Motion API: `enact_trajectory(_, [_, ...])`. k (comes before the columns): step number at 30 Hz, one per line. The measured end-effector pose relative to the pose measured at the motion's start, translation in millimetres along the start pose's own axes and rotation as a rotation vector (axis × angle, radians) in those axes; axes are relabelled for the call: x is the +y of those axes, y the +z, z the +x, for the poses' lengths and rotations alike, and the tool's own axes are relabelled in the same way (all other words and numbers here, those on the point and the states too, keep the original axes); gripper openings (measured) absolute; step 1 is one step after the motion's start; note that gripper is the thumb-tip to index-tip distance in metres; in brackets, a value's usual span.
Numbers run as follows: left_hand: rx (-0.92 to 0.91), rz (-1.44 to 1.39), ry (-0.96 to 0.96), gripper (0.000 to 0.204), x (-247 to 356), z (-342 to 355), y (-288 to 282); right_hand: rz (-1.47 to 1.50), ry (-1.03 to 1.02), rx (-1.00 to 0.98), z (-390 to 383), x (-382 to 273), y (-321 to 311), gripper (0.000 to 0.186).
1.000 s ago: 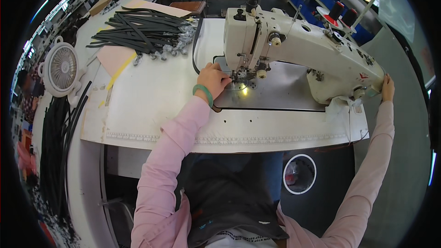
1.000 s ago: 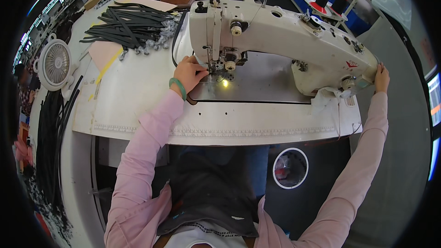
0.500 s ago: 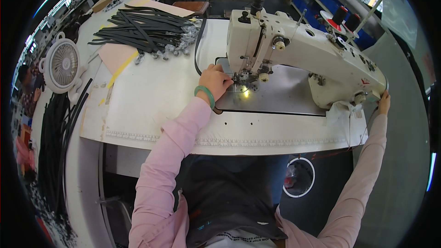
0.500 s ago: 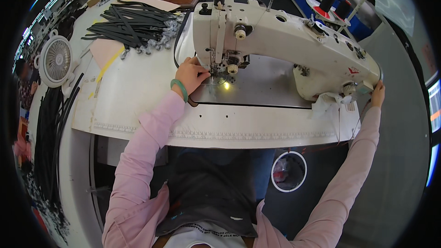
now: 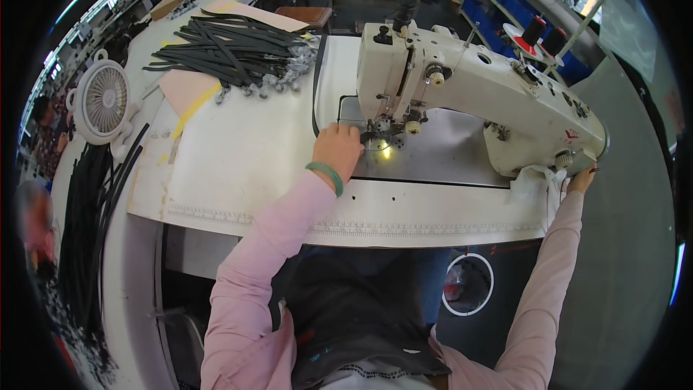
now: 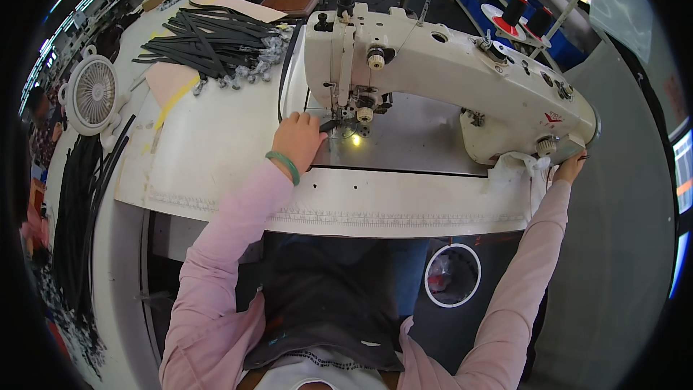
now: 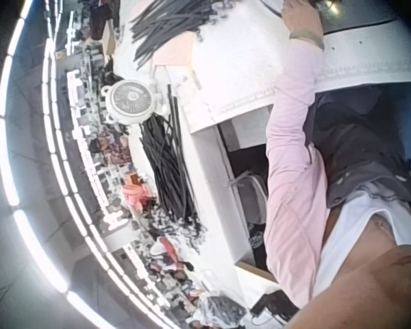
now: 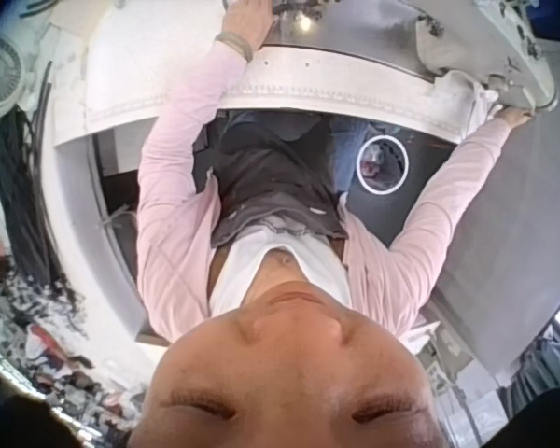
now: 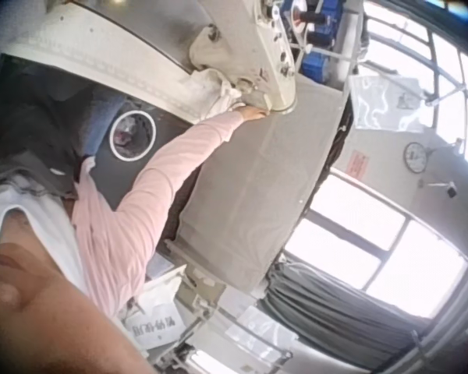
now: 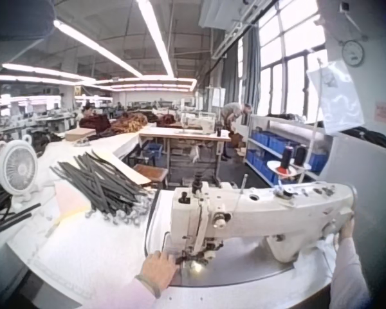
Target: The person operates an industrial sewing machine to stitch long black fabric straps. They receive two spools of thread from a coworker, then repeatedly feed individual straps through the machine, guiding them with both hands and trimming excess material between stitches.
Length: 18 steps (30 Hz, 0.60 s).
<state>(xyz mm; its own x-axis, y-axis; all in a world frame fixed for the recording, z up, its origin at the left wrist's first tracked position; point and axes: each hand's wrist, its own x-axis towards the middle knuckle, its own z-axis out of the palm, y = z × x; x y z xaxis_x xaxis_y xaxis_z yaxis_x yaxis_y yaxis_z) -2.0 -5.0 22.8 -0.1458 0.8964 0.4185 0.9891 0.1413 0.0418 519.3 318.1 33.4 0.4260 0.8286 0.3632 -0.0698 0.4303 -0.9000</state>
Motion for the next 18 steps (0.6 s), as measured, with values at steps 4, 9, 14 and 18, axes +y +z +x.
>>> enact_trajectory(4, [0.07, 0.021, 0.211, 0.005, 43.7, -34.5, -1.8, -0.208, 0.036, -0.047, 21.5, 0.8, -25.1, 0.039])
enact_trajectory(9, [0.052, -0.055, 0.174, 0.009, 37.0, -35.8, -2.9, -0.46, -0.051, 0.122, -8.4, -18.8, -3.3, 0.038])
enact_trajectory(14, [0.105, -0.147, 0.167, 0.014, 33.3, -25.7, -2.6, -0.478, -0.494, 0.202, -89.7, -71.1, 25.7, 0.033])
enact_trajectory(18, [0.028, -0.192, 0.095, 0.018, 32.7, -23.4, -11.5, -0.23, -0.292, -0.119, -180.6, -91.4, 62.1, 0.028])
